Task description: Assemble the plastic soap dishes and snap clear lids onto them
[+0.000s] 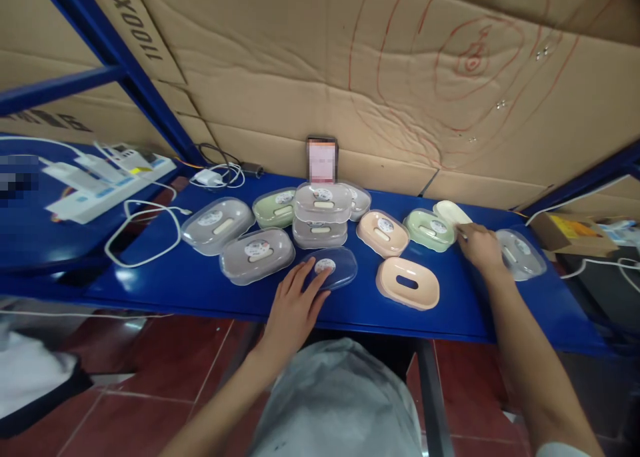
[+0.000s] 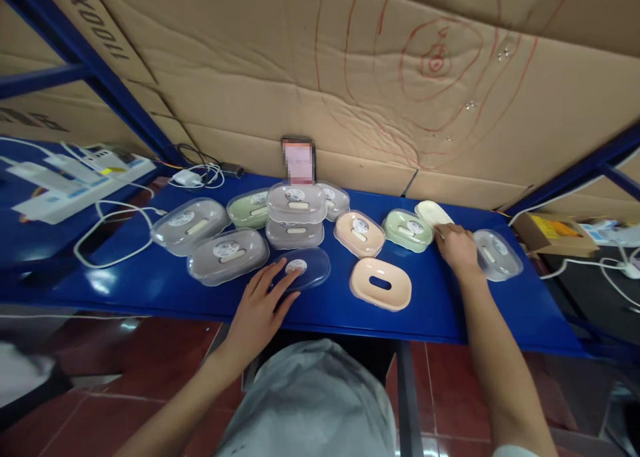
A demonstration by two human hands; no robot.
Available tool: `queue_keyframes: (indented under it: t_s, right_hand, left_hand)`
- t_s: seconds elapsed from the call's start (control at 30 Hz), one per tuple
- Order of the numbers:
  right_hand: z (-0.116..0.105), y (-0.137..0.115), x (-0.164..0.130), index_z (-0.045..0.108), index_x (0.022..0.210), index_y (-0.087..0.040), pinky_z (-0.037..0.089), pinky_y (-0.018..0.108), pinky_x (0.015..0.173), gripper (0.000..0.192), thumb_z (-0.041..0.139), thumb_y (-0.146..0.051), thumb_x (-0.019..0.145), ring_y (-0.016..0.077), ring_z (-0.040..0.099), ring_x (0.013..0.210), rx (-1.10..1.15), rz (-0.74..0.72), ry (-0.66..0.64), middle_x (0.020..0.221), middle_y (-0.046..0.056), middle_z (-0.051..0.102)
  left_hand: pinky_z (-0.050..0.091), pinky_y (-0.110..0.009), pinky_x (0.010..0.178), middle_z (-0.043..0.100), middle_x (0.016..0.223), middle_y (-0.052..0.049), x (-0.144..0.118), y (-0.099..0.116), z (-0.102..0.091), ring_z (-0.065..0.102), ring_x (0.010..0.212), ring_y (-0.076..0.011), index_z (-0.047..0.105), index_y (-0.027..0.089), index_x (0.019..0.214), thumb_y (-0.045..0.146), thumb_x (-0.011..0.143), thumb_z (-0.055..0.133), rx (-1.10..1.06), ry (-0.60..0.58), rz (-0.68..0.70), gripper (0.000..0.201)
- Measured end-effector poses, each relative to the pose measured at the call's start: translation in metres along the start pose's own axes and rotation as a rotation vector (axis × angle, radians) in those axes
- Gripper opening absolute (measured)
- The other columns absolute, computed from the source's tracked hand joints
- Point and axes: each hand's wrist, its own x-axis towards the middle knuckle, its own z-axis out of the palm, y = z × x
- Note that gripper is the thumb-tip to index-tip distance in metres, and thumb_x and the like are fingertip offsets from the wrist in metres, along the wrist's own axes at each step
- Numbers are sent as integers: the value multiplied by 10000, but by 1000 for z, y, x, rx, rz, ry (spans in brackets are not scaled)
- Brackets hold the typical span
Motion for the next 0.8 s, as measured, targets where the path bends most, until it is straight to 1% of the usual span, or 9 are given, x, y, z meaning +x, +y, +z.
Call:
queue_keyframes:
  t_s: [0.1,0.2,0.27,0.33,0.4,0.47,0.6,0.73,0.8]
  right_hand:
    - [-18,-18,-21,741,1048,-167,520,502,911,461,433,-508,1084,321,702,960,7,47,159,1000,187,766]
    - [-46,-66,-72,732,1117,-175,540,506,941,333,568,-459,1058,337,717,1009,42,26,343,1041,166,773]
    - [-57,-113,-111,734,1157,-230,549,467,954,179,670,-316,1013,304,737,1048,115,-159,287,1093,113,792]
    - [-58,-165,-144,722,1244,-285,529,439,986,275,695,-187,988,261,747,1077,185,-393,104,1132,58,806]
    - [-52,-207,-162,697,1345,-272,500,429,1050,372,643,-120,1009,231,747,1108,233,-480,-17,1150,51,811]
    - [-42,-233,-165,658,1431,-258,471,439,1122,447,578,-79,1029,227,731,1184,268,-521,-73,1202,53,804]
    - [-29,-230,-151,539,1565,-232,449,480,1204,506,574,-166,1065,262,638,1383,338,-523,-93,1416,101,725]
    - [-24,-189,-151,566,1540,-244,400,566,1231,481,625,-287,1065,326,571,1467,205,-324,-41,1550,132,628]
    - [-22,-168,-158,608,1491,-251,377,582,1239,431,635,-309,1065,325,601,1438,142,-248,-23,1522,122,656]
  left_hand:
    - [520,-543,1193,571,1586,-116,1,-5,-6,553,1457,-315,546,303,1556,288,1084,596,-110,51,-16,475]
    - [511,-501,1212,600,1555,-88,3,-5,-12,586,1434,-270,523,333,1570,265,1093,585,-226,110,-62,485]
    - [509,-488,1216,613,1542,-80,4,-2,-16,602,1423,-258,535,335,1558,250,1096,574,-283,155,-92,471]
    - [515,-486,1210,615,1542,-82,4,2,-18,607,1419,-262,548,326,1548,246,1097,566,-317,204,-100,458]
    - [522,-485,1203,614,1545,-86,2,5,-19,610,1416,-267,553,316,1545,246,1094,569,-334,242,-83,457]
    - [525,-482,1202,614,1545,-85,-1,6,-18,608,1419,-266,553,318,1545,241,1090,576,-333,238,-57,462]
    - [533,-486,1194,615,1533,-95,-5,4,-12,598,1427,-264,546,324,1542,240,1090,582,-292,179,-6,461]
    - [534,-490,1184,611,1516,-119,-6,4,-4,578,1439,-272,552,289,1523,245,1090,592,-239,142,69,436]
    - [540,-482,1167,623,1493,-121,-5,6,0,581,1421,-282,586,267,1485,255,1077,623,-192,93,140,409]
